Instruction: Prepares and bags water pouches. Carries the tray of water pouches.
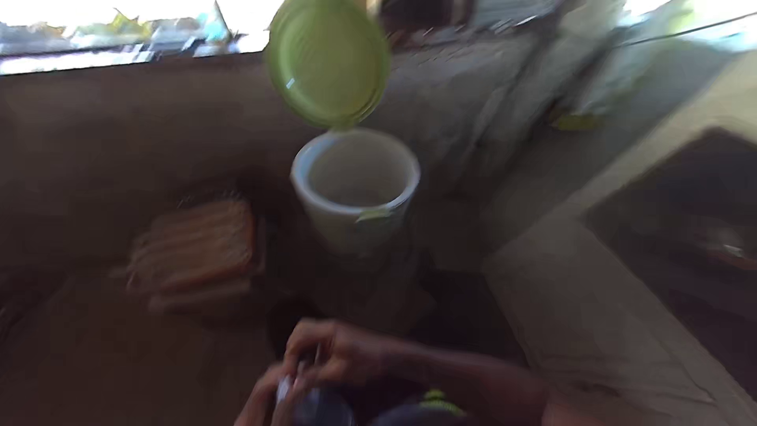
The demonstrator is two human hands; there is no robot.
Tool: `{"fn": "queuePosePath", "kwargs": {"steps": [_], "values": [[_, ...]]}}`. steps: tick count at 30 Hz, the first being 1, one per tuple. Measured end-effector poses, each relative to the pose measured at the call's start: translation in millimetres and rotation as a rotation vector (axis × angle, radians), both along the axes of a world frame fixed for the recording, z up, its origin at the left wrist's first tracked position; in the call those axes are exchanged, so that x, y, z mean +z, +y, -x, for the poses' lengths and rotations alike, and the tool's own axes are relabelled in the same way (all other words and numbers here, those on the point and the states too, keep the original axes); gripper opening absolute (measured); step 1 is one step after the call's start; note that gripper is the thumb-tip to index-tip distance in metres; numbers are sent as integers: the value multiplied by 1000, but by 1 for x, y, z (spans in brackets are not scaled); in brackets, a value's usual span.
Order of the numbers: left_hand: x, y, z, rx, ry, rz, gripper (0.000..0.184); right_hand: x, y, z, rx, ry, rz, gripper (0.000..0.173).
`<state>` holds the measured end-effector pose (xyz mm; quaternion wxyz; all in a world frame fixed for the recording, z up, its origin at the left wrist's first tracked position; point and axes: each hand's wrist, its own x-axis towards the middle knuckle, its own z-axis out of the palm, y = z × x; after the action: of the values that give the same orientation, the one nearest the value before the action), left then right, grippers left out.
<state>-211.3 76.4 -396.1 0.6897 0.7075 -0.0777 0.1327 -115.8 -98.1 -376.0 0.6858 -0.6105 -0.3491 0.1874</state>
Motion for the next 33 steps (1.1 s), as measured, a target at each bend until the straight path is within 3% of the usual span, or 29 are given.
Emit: {"fn": "queuePosePath", "kwargs": {"steps": [2,7,18,23,33], "values": [[-2,-7,-5,56,-16,31,15,-6,2,-4,43,-15,-12,17],[-19,-3,-9,-47,-61,212,14,-13,3,-14,172,49,63,15],[-26,1,-8,-89,-40,237,9,-11,8,-23,319,23,109,6],[-30,-6,-9,-75,-62,262,9,-12,2,-17,269,-62,130,7],[-34,-18,-14,17,-43,300,16,-31,-2,8,-44,-190,109,10]]}}
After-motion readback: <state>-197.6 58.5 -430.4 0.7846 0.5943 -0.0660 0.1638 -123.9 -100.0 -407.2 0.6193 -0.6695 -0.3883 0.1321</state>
